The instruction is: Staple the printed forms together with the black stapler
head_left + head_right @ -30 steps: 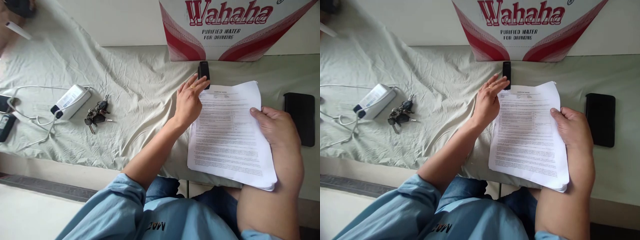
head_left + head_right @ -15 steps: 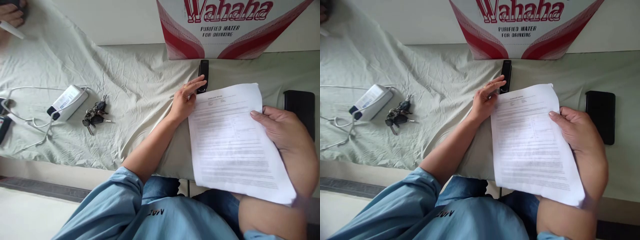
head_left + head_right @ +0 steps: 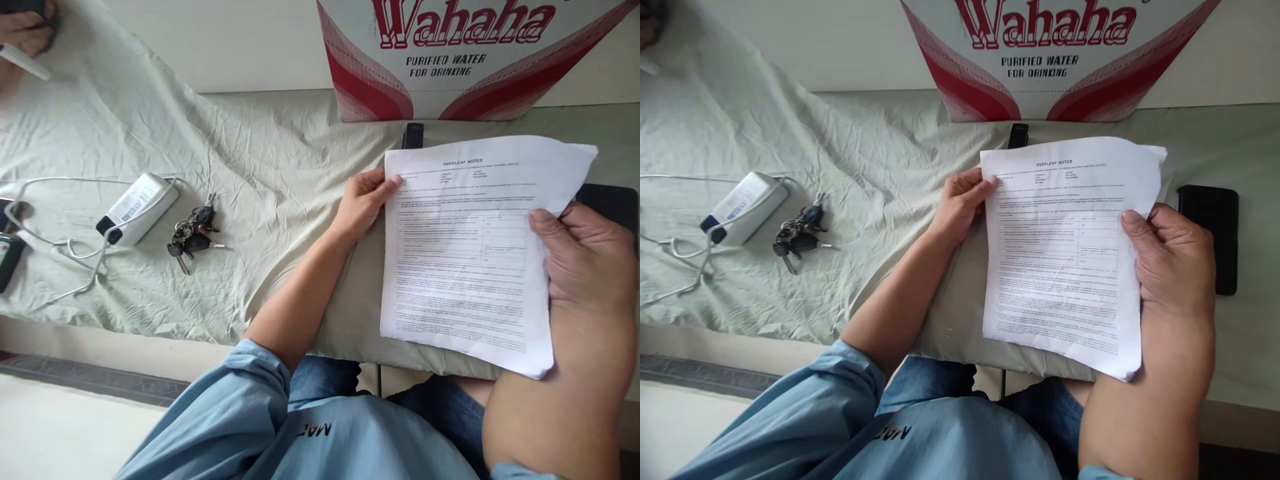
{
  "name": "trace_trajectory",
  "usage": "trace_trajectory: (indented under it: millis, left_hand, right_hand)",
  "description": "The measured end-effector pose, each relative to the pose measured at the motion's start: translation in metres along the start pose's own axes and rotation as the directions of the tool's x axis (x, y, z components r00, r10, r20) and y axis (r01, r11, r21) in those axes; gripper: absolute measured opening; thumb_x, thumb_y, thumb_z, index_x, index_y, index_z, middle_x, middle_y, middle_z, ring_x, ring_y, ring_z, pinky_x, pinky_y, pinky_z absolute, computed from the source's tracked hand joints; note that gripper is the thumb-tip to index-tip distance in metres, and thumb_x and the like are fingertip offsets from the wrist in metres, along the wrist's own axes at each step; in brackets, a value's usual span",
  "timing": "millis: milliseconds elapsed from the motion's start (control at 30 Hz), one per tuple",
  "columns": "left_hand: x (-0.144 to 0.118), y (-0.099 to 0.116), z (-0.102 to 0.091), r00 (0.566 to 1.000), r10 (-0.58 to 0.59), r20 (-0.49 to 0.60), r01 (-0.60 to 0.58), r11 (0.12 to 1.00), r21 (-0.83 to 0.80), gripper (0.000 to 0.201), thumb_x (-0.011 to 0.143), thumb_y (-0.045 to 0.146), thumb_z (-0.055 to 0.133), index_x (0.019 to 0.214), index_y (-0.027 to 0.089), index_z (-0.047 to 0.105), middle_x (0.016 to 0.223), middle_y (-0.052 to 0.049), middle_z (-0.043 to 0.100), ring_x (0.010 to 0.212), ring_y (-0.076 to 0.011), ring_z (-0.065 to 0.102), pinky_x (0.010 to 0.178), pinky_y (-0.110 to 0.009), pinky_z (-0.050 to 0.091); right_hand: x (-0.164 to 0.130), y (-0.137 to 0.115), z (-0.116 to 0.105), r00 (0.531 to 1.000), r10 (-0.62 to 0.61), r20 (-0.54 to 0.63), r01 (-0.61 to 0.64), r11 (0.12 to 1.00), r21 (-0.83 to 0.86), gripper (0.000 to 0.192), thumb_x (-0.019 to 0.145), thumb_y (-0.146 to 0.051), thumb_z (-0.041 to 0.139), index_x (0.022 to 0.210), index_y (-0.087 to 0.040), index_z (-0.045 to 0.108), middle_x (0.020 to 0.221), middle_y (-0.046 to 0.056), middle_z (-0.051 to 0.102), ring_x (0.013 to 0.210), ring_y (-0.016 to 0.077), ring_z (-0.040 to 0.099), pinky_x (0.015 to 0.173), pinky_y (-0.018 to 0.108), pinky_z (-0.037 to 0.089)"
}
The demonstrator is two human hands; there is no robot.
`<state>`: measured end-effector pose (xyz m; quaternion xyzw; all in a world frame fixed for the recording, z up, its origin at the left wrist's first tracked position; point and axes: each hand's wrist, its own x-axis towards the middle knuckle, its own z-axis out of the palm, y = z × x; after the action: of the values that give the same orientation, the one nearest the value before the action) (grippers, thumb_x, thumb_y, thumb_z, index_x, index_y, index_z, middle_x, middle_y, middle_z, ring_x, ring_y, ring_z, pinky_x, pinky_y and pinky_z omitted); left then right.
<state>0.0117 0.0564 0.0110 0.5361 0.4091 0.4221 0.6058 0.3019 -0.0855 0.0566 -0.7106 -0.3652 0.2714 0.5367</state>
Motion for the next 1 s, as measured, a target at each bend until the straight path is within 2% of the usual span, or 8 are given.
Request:
trace_trajectory:
  millis: [67, 167, 300, 400, 567, 733, 833, 1000]
  left_hand:
    - [0.0, -0.004, -0.002, 0.999, 0.005, 0.048, -0.007, 0.999, 0.048, 0.068, 0.096, 0.091, 0.09, 0.086, 0.026, 0.072, 0.078, -0.001, 0.075, 0.078, -0.0193, 0.079, 0.072, -0.036, 0.069]
    - [0.0, -0.007, -0.002, 1.0, 0.012, 0.02, -0.012, 0.999, 0.03, 0.065, 0.092, 0.088, 0.096, 0.103, 0.025, 0.08, 0.101, -0.004, 0.09, 0.1, -0.0272, 0.09, 0.087, -0.042, 0.078]
    - [-0.002, -0.005, 0.001, 1.0, 0.005, -0.01, -0.004, 0.999, 0.053, 0.063, 0.111, 0.087, 0.075, 0.117, 0.025, 0.082, 0.117, -0.008, 0.095, 0.121, -0.0331, 0.094, 0.102, -0.049, 0.081]
    - [-0.002, -0.007, 0.002, 0.999, 0.015, 0.031, -0.018, 0.996, 0.09, 0.067, 0.122, 0.086, 0.052, 0.13, 0.028, 0.084, 0.125, -0.009, 0.096, 0.139, -0.0355, 0.091, 0.114, -0.057, 0.079]
    - [0.0, -0.009, 0.003, 0.994, -0.035, 0.1, 0.032, 0.999, 0.037, 0.067, 0.128, 0.078, 0.04, 0.138, 0.029, 0.085, 0.125, -0.007, 0.096, 0.157, -0.0357, 0.081, 0.13, -0.059, 0.074]
    - [-0.001, -0.003, 0.008, 0.996, -0.082, 0.029, 0.083, 0.996, -0.015, 0.064, 0.134, 0.061, 0.03, 0.135, 0.023, 0.082, 0.132, -0.007, 0.093, 0.153, -0.0293, 0.084, 0.123, -0.051, 0.076]
    - [0.0, -0.005, 0.008, 0.997, -0.081, -0.009, 0.081, 0.996, -0.023, 0.063, 0.132, 0.065, 0.036, 0.127, 0.023, 0.082, 0.134, -0.008, 0.091, 0.156, -0.031, 0.083, 0.124, -0.053, 0.075]
    - [0.002, -0.013, 0.005, 0.998, 0.023, -0.056, -0.017, 0.994, 0.109, 0.065, 0.131, 0.071, 0.036, 0.127, 0.024, 0.082, 0.134, -0.007, 0.089, 0.159, -0.0348, 0.081, 0.126, -0.058, 0.074]
  right_hand:
    - [0.004, 0.004, 0.003, 0.999, 0.029, -0.046, -0.028, 0.999, 0.039, 0.053, 0.067, -0.061, 0.113, 0.101, -0.025, 0.096, 0.097, 0.005, 0.091, 0.079, 0.0241, 0.079, 0.074, 0.045, 0.067]
    - [0.013, 0.008, 0.008, 0.99, 0.041, -0.136, -0.033, 0.998, 0.062, 0.063, 0.048, -0.064, 0.116, 0.09, -0.025, 0.09, 0.082, 0.0, 0.082, 0.071, 0.0193, 0.068, 0.072, 0.043, 0.062]
    - [0.021, 0.014, 0.01, 0.98, 0.059, -0.192, -0.046, 0.997, 0.068, 0.07, 0.031, -0.065, 0.119, 0.075, -0.025, 0.082, 0.065, -0.004, 0.07, 0.065, 0.0142, 0.056, 0.072, 0.038, 0.053]
    - [0.022, 0.016, 0.009, 0.972, 0.021, -0.233, -0.008, 0.998, 0.058, 0.067, 0.034, -0.065, 0.12, 0.074, -0.025, 0.084, 0.061, -0.004, 0.067, 0.063, 0.0142, 0.054, 0.071, 0.037, 0.048]
    - [0.025, 0.022, 0.004, 0.943, -0.142, -0.302, 0.139, 0.99, -0.032, 0.05, 0.055, -0.056, 0.115, 0.082, -0.023, 0.09, 0.062, -0.002, 0.066, 0.062, 0.0151, 0.052, 0.069, 0.039, 0.042]
    - [0.023, 0.022, 0.004, 0.935, -0.2, -0.294, 0.196, 0.98, -0.041, 0.042, 0.063, -0.054, 0.111, 0.084, -0.025, 0.09, 0.066, -0.002, 0.069, 0.062, 0.017, 0.054, 0.069, 0.04, 0.044]
    - [0.02, 0.02, 0.005, 0.955, -0.189, -0.23, 0.183, 0.982, -0.046, 0.047, 0.064, -0.058, 0.112, 0.087, -0.024, 0.089, 0.067, -0.002, 0.07, 0.062, 0.0168, 0.056, 0.071, 0.041, 0.048]
    - [0.016, 0.017, 0.008, 0.964, -0.164, -0.208, 0.164, 0.986, -0.02, 0.05, 0.062, -0.057, 0.115, 0.087, -0.023, 0.091, 0.067, -0.001, 0.071, 0.063, 0.0161, 0.056, 0.072, 0.041, 0.049]
